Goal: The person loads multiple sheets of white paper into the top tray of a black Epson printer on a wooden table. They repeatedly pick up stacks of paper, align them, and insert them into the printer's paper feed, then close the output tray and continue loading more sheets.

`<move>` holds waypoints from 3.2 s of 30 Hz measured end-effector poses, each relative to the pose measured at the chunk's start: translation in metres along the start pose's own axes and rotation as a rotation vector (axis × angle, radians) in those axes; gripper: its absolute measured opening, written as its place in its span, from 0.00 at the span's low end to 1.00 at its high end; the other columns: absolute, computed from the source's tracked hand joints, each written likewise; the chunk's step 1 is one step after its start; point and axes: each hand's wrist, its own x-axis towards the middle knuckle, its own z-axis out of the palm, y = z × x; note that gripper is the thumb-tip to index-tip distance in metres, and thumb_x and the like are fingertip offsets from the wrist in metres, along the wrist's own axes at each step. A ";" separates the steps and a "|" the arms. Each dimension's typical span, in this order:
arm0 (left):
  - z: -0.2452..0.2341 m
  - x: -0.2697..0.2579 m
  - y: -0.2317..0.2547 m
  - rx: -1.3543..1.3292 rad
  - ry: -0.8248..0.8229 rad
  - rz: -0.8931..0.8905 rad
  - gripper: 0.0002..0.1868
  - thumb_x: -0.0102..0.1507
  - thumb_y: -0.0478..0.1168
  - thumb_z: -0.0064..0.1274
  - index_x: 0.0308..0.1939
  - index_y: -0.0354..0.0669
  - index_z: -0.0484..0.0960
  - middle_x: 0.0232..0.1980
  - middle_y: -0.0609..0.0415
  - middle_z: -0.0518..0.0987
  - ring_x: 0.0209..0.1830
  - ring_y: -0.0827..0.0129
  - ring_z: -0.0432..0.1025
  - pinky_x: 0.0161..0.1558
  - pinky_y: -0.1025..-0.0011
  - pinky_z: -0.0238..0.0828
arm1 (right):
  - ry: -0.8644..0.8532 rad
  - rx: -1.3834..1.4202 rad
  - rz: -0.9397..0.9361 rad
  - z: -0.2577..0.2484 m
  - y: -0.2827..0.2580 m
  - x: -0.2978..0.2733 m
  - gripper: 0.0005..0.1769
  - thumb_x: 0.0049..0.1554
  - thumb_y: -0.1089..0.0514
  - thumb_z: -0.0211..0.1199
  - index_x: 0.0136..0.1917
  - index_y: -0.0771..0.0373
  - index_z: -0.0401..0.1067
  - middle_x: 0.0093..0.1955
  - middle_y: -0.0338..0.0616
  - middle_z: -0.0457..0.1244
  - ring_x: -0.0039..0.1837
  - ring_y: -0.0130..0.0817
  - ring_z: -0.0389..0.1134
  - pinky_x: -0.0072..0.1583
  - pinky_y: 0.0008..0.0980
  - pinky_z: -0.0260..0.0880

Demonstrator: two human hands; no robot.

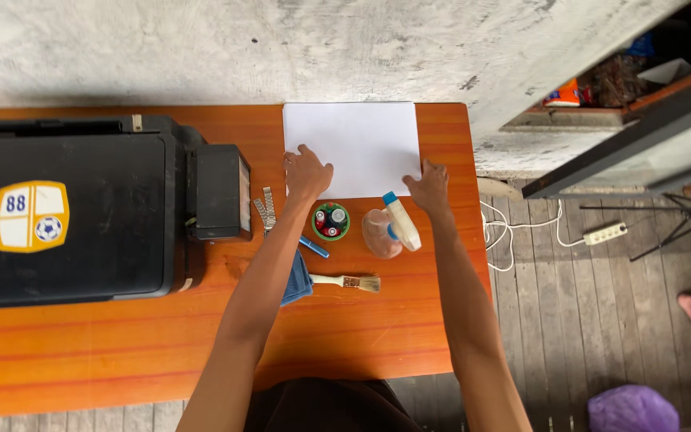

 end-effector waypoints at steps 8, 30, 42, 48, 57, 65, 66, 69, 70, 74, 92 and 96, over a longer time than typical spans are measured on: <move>0.016 0.000 -0.004 -0.027 0.055 0.046 0.47 0.61 0.51 0.63 0.71 0.22 0.56 0.74 0.15 0.49 0.74 0.20 0.47 0.63 0.41 0.64 | 0.042 0.039 0.199 -0.008 -0.036 0.000 0.32 0.47 0.52 0.77 0.58 0.71 0.71 0.60 0.58 0.60 0.62 0.52 0.61 0.61 0.47 0.64; 0.007 -0.005 -0.013 0.003 0.034 0.115 0.45 0.60 0.51 0.61 0.73 0.30 0.59 0.73 0.35 0.67 0.75 0.45 0.60 0.71 0.36 0.51 | 0.245 0.624 -0.093 -0.077 -0.035 -0.019 0.05 0.66 0.65 0.57 0.55 0.66 0.70 0.43 0.42 0.64 0.43 0.26 0.62 0.46 0.33 0.66; -0.064 -0.050 0.011 -0.746 0.036 0.388 0.62 0.58 0.42 0.64 0.79 0.40 0.29 0.76 0.29 0.57 0.67 0.46 0.68 0.60 0.55 0.75 | 0.418 0.614 -0.349 -0.199 -0.124 -0.068 0.04 0.71 0.67 0.58 0.59 0.66 0.71 0.51 0.44 0.66 0.45 0.24 0.66 0.46 0.26 0.69; -0.145 -0.085 -0.028 -0.628 0.333 0.773 0.60 0.62 0.36 0.70 0.82 0.47 0.36 0.83 0.37 0.43 0.83 0.45 0.47 0.77 0.50 0.56 | 0.500 0.406 -0.414 -0.209 -0.240 -0.119 0.06 0.70 0.70 0.56 0.60 0.69 0.72 0.56 0.48 0.63 0.52 0.34 0.67 0.50 0.30 0.68; -0.267 -0.132 -0.108 -0.535 0.164 0.898 0.15 0.69 0.43 0.55 0.56 0.40 0.83 0.54 0.47 0.85 0.54 0.60 0.81 0.43 0.64 0.77 | 0.593 0.195 -0.468 -0.164 -0.394 -0.204 0.14 0.68 0.71 0.60 0.67 0.68 0.68 0.66 0.51 0.62 0.64 0.43 0.67 0.61 0.39 0.69; -0.323 -0.160 -0.157 -0.712 0.036 0.958 0.12 0.69 0.41 0.55 0.49 0.35 0.84 0.40 0.49 0.86 0.41 0.71 0.81 0.41 0.74 0.75 | 0.505 0.356 -0.168 -0.115 -0.411 -0.236 0.14 0.65 0.64 0.67 0.60 0.70 0.68 0.58 0.49 0.63 0.56 0.34 0.67 0.54 0.34 0.71; -0.327 -0.161 -0.161 -0.697 -0.008 0.924 0.12 0.68 0.41 0.55 0.48 0.35 0.84 0.39 0.50 0.86 0.40 0.72 0.81 0.40 0.75 0.75 | 0.495 0.372 -0.126 -0.109 -0.410 -0.235 0.10 0.66 0.64 0.66 0.57 0.70 0.69 0.54 0.48 0.65 0.52 0.33 0.67 0.52 0.33 0.70; -0.337 -0.164 -0.176 -0.577 -0.041 0.801 0.11 0.71 0.39 0.56 0.50 0.33 0.85 0.34 0.42 0.80 0.31 0.66 0.73 0.39 0.68 0.67 | 0.445 0.515 -0.100 -0.094 -0.414 -0.228 0.07 0.67 0.63 0.63 0.53 0.69 0.68 0.47 0.43 0.66 0.47 0.29 0.69 0.47 0.28 0.70; -0.341 -0.163 -0.180 -0.676 -0.048 0.897 0.11 0.70 0.38 0.55 0.51 0.33 0.84 0.38 0.45 0.82 0.37 0.69 0.75 0.43 0.70 0.70 | 0.424 0.578 -0.102 -0.091 -0.417 -0.226 0.06 0.68 0.63 0.61 0.52 0.69 0.68 0.46 0.41 0.66 0.46 0.27 0.70 0.46 0.27 0.71; -0.365 -0.151 -0.206 -0.890 -0.036 1.081 0.07 0.71 0.35 0.54 0.50 0.34 0.79 0.45 0.55 0.84 0.49 0.73 0.80 0.55 0.73 0.76 | 0.478 0.589 -0.129 -0.072 -0.448 -0.217 0.06 0.68 0.63 0.60 0.53 0.68 0.66 0.47 0.43 0.66 0.48 0.27 0.72 0.45 0.26 0.72; -0.539 -0.027 -0.369 -0.606 -0.013 0.916 0.13 0.68 0.37 0.54 0.56 0.43 0.82 0.53 0.53 0.84 0.56 0.66 0.79 0.59 0.65 0.75 | 0.657 0.521 -0.180 0.053 -0.643 -0.150 0.12 0.71 0.58 0.59 0.48 0.67 0.65 0.40 0.36 0.57 0.43 0.22 0.57 0.44 0.26 0.66; -0.529 0.021 -0.408 -0.164 0.085 0.822 0.18 0.63 0.37 0.58 0.58 0.43 0.81 0.58 0.49 0.82 0.59 0.58 0.75 0.61 0.59 0.69 | 0.657 0.593 -0.072 0.066 -0.653 -0.151 0.11 0.72 0.60 0.55 0.46 0.66 0.65 0.38 0.36 0.55 0.41 0.24 0.51 0.45 0.27 0.56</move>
